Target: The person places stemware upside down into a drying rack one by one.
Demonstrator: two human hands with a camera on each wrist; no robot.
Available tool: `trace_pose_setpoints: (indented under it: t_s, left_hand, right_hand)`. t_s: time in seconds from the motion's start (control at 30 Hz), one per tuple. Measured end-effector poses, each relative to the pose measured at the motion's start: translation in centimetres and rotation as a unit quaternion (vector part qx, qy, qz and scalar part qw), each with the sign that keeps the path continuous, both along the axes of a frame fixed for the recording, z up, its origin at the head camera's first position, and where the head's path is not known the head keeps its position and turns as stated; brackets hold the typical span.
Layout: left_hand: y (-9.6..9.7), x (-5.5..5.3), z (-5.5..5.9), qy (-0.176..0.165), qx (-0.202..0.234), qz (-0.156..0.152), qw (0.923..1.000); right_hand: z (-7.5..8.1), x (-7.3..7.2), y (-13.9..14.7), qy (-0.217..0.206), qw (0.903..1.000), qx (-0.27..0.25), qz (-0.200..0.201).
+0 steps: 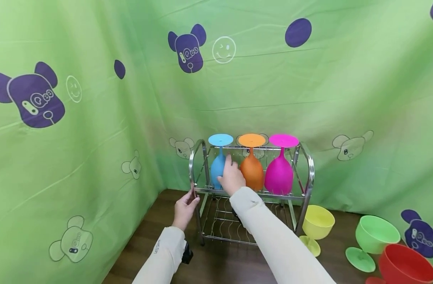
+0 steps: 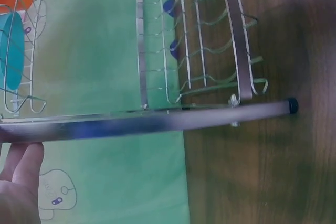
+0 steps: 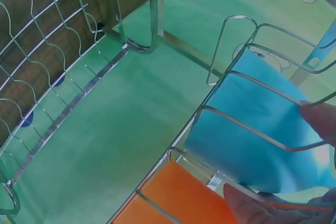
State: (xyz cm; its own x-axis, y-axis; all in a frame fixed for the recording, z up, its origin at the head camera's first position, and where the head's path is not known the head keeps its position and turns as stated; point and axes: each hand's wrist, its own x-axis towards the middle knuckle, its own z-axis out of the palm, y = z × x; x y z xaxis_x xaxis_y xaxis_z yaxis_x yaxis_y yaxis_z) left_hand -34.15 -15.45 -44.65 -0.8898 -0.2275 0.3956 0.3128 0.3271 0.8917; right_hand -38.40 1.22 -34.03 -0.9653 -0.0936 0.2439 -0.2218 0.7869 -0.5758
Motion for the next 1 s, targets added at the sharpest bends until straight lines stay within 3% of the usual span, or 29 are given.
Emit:
trace_pose_setpoints:
  t_s: [0.17, 0.3, 0.4, 0.5, 0.57, 0.6, 0.7, 0.8, 0.83, 0.9, 1.0]
  left_hand:
    - [-0.2, 0.5, 0.3, 0.012, -0.039, -0.018, 0.9990]
    - [-0.8, 1.0, 0.4, 0.013, -0.065, -0.033, 0.9973]
    - [-1.7, 1.8, 0.4, 0.012, -0.107, -0.050, 0.9930]
    - [-3.1, 3.0, 0.4, 0.014, -0.176, -0.053, 0.9829]
    - [-4.1, 3.8, 0.3, 0.018, -0.222, -0.049, 0.9737]
    - [-4.5, 4.2, 0.3, 0.021, -0.242, -0.044, 0.9691]
    - [-5.2, 4.9, 0.2, 0.034, -0.281, -0.037, 0.9584]
    - [-4.7, 5.1, -0.1, 0.057, -0.309, -0.044, 0.9484]
    - [-4.4, 5.1, -0.3, 0.072, -0.320, -0.049, 0.9434]
    - [-3.5, 5.0, -0.5, 0.105, -0.337, -0.059, 0.9338]
    - [-2.0, 5.0, -0.8, 0.165, -0.345, -0.068, 0.9216]
  right_hand:
    - [0.1, 0.3, 1.0, 0.004, 1.0000, 0.002, -0.001]
    - [0.3, 0.8, 1.5, 0.056, 0.9983, 0.007, 0.013]
    - [0.3, 1.5, 2.0, 0.097, 0.9943, 0.010, 0.043]
    - [-0.3, 2.7, 2.8, 0.148, 0.9836, 0.018, 0.101]
    - [-1.1, 3.6, 3.7, 0.206, 0.9654, 0.028, 0.158]
    - [-1.5, 3.9, 4.1, 0.244, 0.9508, 0.035, 0.188]
    - [-2.9, 4.8, 5.5, 0.363, 0.8895, 0.053, 0.272]
    - [-4.2, 5.6, 6.9, 0.445, 0.8348, 0.067, 0.317]
    - [-4.6, 5.8, 7.4, 0.461, 0.8239, 0.070, 0.322]
    - [-5.4, 6.3, 8.3, 0.482, 0.8126, 0.078, 0.318]
    - [-6.6, 7.2, 9.5, 0.493, 0.8152, 0.081, 0.293]
